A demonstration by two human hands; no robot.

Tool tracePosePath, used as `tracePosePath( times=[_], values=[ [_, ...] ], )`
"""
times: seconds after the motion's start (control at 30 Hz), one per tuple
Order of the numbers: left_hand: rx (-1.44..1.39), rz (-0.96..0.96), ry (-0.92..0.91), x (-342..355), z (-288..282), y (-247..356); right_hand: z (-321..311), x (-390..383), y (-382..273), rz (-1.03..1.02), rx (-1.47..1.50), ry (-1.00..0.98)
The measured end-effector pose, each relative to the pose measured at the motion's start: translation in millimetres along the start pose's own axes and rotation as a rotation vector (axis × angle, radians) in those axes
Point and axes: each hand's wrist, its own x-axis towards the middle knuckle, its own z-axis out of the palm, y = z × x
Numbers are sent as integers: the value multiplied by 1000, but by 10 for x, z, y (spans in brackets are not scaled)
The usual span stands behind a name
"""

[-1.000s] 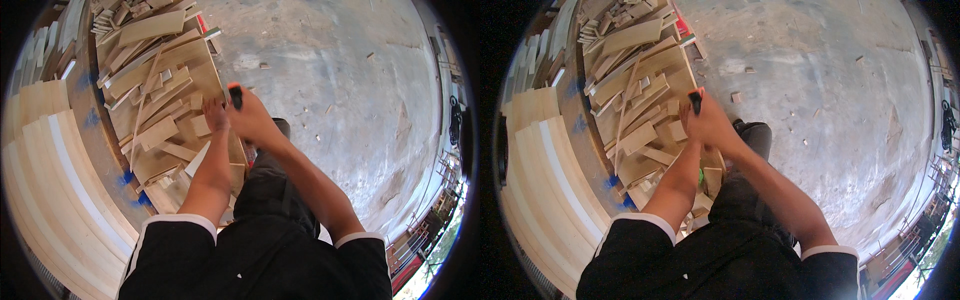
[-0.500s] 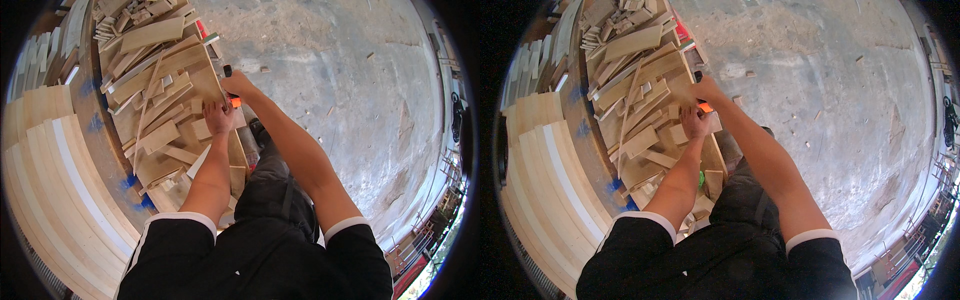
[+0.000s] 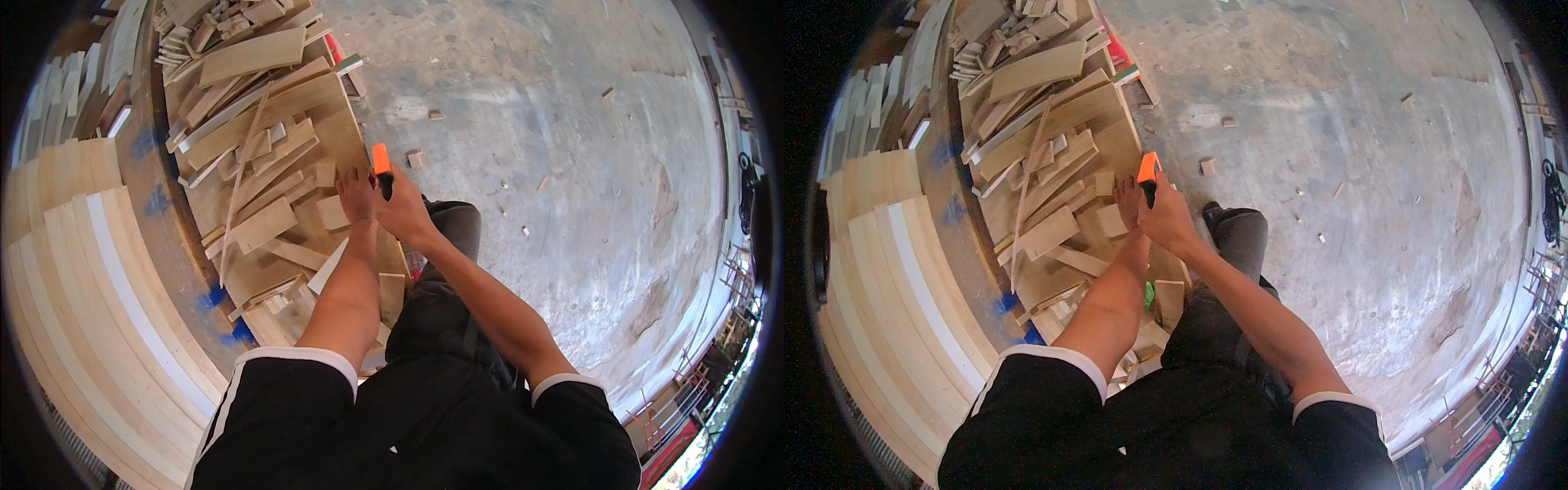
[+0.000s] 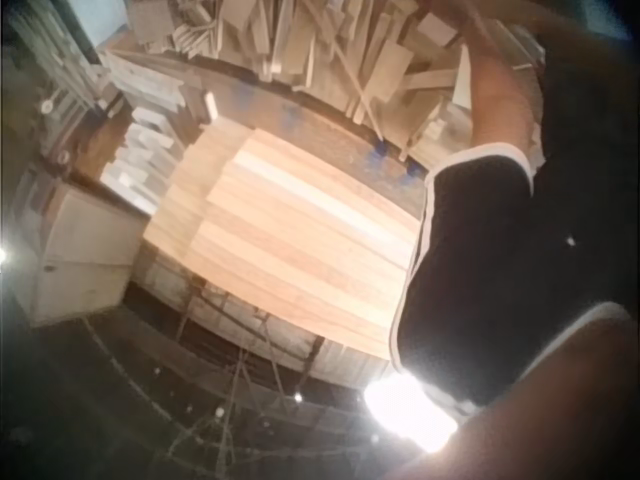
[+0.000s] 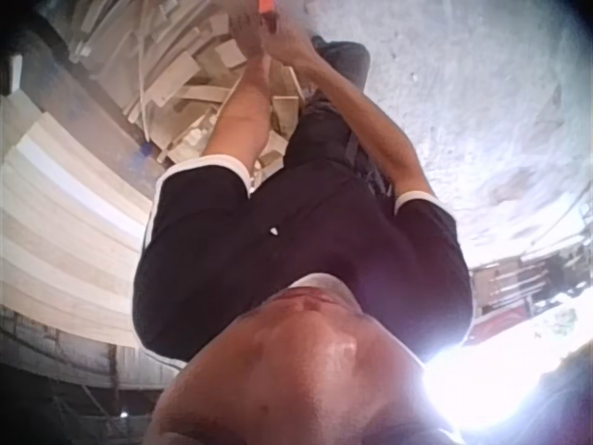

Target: The person holds a small piece of wood and uses a piece of sandpaper to sand the edges and faces of the wood.

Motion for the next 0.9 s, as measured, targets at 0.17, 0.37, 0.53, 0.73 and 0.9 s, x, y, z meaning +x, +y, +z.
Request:
tracePosePath(
  times=[0.17, 0.37, 0.53, 0.73, 0.9],
  values=[
    [-21, 48, 59, 29, -72, 13, 18, -65, 130, -79, -1, -27],
    [-129, -32, 102, 55, -102, 70, -81, 325, 179, -88, 40, -56],
    [-139, -25, 44, 78, -267, 113, -142, 625, -94, 102, 172, -155],
    [-90, 26, 66, 45, -144, 57, -40, 706, 5, 50, 128, -159],
    [-90, 10, -44, 63, -250, 90, -38, 737, -2, 34, 93, -143]
  ],
)
